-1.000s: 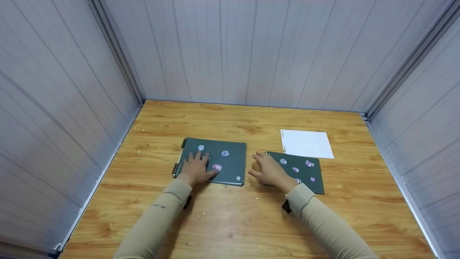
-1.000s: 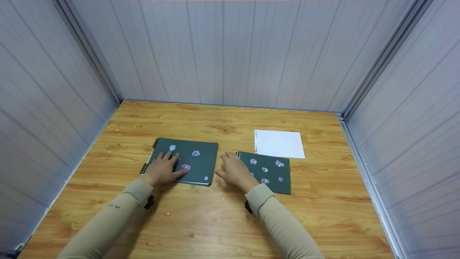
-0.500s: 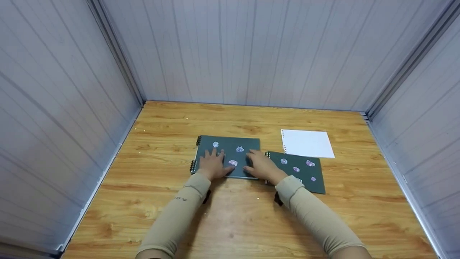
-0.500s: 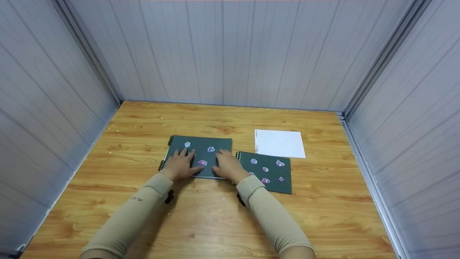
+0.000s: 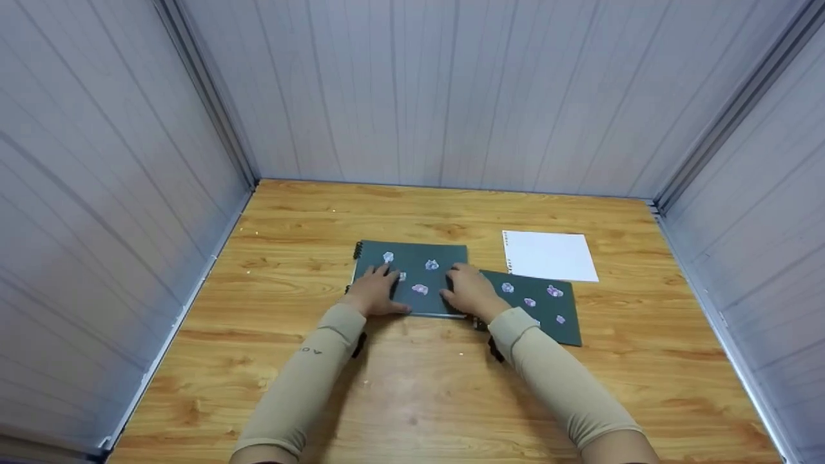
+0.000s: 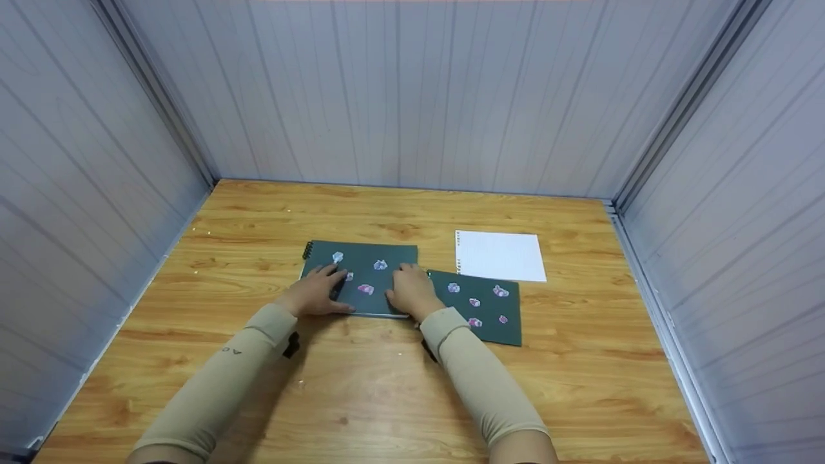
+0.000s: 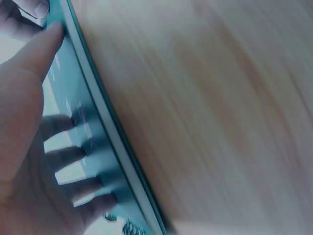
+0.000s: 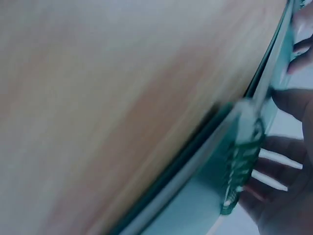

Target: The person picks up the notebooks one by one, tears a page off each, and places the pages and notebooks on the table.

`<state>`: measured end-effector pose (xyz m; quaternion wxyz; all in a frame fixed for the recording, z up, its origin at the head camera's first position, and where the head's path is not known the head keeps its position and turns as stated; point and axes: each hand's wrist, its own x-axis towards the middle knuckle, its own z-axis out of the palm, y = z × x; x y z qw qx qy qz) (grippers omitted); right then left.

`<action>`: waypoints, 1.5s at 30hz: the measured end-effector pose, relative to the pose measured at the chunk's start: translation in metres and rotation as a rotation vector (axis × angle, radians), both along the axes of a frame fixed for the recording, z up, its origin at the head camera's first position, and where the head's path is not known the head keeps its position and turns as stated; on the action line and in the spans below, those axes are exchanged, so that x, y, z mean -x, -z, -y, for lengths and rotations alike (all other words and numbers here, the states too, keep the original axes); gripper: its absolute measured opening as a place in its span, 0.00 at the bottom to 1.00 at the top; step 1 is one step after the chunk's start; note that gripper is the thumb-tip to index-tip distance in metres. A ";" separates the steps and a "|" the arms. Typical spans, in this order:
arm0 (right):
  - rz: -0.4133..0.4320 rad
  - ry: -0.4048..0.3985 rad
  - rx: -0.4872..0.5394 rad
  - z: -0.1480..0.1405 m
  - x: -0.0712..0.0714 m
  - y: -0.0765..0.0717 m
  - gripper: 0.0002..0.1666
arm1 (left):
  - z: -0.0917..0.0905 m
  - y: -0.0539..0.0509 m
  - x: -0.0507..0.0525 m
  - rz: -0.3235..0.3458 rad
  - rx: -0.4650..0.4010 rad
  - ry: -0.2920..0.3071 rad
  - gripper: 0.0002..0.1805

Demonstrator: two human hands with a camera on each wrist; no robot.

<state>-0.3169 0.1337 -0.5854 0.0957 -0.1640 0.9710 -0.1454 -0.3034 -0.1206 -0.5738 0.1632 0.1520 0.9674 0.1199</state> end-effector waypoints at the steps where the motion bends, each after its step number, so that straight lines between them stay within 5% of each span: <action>1: -0.014 0.013 -0.015 -0.002 0.002 0.000 0.35 | 0.004 0.000 0.000 0.006 -0.005 0.010 0.53; 12: 0.014 0.117 -0.078 -0.020 0.026 -0.001 0.48 | 0.019 0.002 -0.006 -0.065 -0.018 0.069 0.55; 19: 0.039 0.144 0.002 -0.025 0.030 0.001 0.48 | 0.016 0.002 -0.006 -0.056 -0.033 0.073 0.55; 27: 0.054 0.251 0.301 -0.018 0.026 -0.024 0.39 | 0.013 0.005 -0.006 -0.035 -0.034 0.066 0.57; 35: 0.146 0.256 0.667 -0.008 0.021 -0.052 0.28 | -0.002 0.005 -0.013 -0.070 -0.043 0.044 0.61; 40: 0.232 0.289 0.842 -0.002 0.019 -0.068 0.27 | -0.018 0.000 -0.021 -0.145 -0.059 0.071 0.60; 45: 0.300 0.348 0.976 0.004 0.020 -0.083 0.28 | -0.032 -0.004 -0.027 -0.287 -0.025 0.066 0.52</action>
